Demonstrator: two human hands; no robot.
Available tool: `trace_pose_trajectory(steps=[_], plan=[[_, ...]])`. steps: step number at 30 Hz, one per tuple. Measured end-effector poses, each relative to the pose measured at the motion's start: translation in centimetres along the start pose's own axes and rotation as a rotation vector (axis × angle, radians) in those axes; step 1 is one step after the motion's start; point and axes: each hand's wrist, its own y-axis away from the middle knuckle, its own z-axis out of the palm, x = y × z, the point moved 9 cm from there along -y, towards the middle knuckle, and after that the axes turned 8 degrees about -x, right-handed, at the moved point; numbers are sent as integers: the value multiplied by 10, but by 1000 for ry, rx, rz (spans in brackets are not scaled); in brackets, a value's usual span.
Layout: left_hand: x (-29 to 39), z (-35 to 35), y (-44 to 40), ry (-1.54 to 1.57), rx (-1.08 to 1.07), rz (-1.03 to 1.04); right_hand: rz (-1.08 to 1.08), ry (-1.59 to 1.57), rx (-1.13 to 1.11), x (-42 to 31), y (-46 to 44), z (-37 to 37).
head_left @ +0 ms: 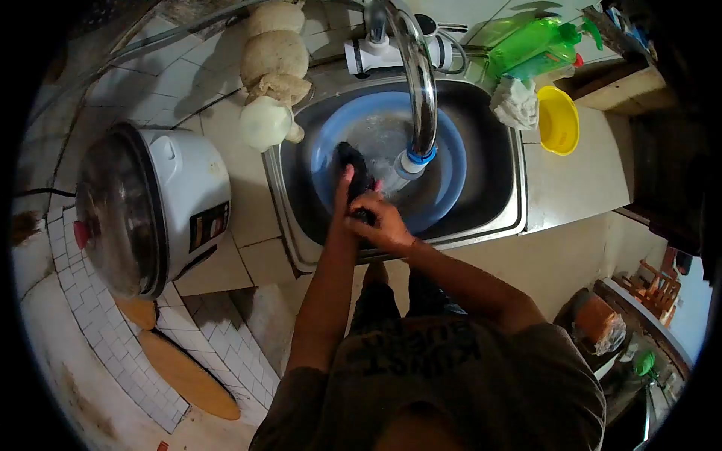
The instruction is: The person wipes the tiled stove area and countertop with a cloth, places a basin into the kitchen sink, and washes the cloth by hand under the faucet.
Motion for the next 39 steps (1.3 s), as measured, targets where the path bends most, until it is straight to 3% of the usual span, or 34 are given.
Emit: trace_pose_trajectory(steps=[1, 2, 3, 5, 6, 9, 10, 11, 13, 14, 17, 19, 21, 22, 23, 24, 25, 26, 27, 28, 29, 30, 32, 34, 35, 37, 38, 39], plan=[[-3, -12, -10, -15, -85, -25, 26, 101, -2, -11, 1, 1], [-7, -24, -20, -32, -172, -48, -124, 161, 107, -28, 0, -10], [-10, -38, -29, -51, -258, -69, -122, 160, 104, -21, -7, -13], [7, -11, -15, -120, -6, 396, 186, 394, 221, 33, -23, -35], [3, 8, 1, -93, 270, 363, 181, 323, 293, 97, -30, -51], [7, 10, -10, -293, 307, 472, 139, 139, 452, 147, -31, -66], [0, 30, -1, -173, 294, 327, 118, 31, 535, 137, -21, -71], [3, 25, 0, -166, 294, 323, 122, 37, 533, 125, -13, -71], [9, 12, -3, -244, 330, 296, 172, 76, 322, 61, -8, -51], [19, 31, 5, -234, 220, 448, 82, 111, 301, 39, -3, -38], [11, -14, -18, -54, 86, 344, -96, 319, 314, 8, -3, -24], [3, 6, 1, -48, 163, 344, 337, 497, 229, 62, -24, -41], [4, 38, 32, -291, 398, 321, 352, 363, 154, 147, -27, -52], [1, 40, 24, -243, 260, 307, 167, 237, 134, 150, -32, -55], [8, 44, 28, -240, 258, 308, -16, 115, 110, 143, -32, -58], [14, 63, 33, -294, 127, 261, -12, 117, 108, 121, -26, -67], [17, 77, 35, -347, -6, 218, 174, -444, 81, 100, -20, -75], [21, 73, 35, -344, -8, 218, 360, -1007, 52, 92, -11, -66], [25, 74, 35, -551, -4, 210, 361, -1004, 52, 93, -9, -69], [28, 76, 35, -759, 1, 200, 381, -783, -32, 95, -7, -70], [29, 74, 37, -759, 0, 200, 397, -562, -113, 99, -4, -70], [34, 93, 45, -857, -36, 230, 398, -562, -112, 104, -1, -73], [46, 108, 54, -953, -70, 260, 375, -429, 68, 115, 5, -100], [77, 127, 66, -1374, -74, 547, 411, -668, 294, 100, 23, -127], [84, 118, 66, -1373, -72, 547, 412, -667, 293, 97, 26, -132], [107, 96, 71, -1308, 112, 644, 338, -391, 379, 86, 32, -160], [108, 99, 79, -1575, 263, 701, 322, -127, 324, 110, 32, -166], [101, 100, 79, -1573, 261, 700, 323, -125, 325, 107, 27, -166]])
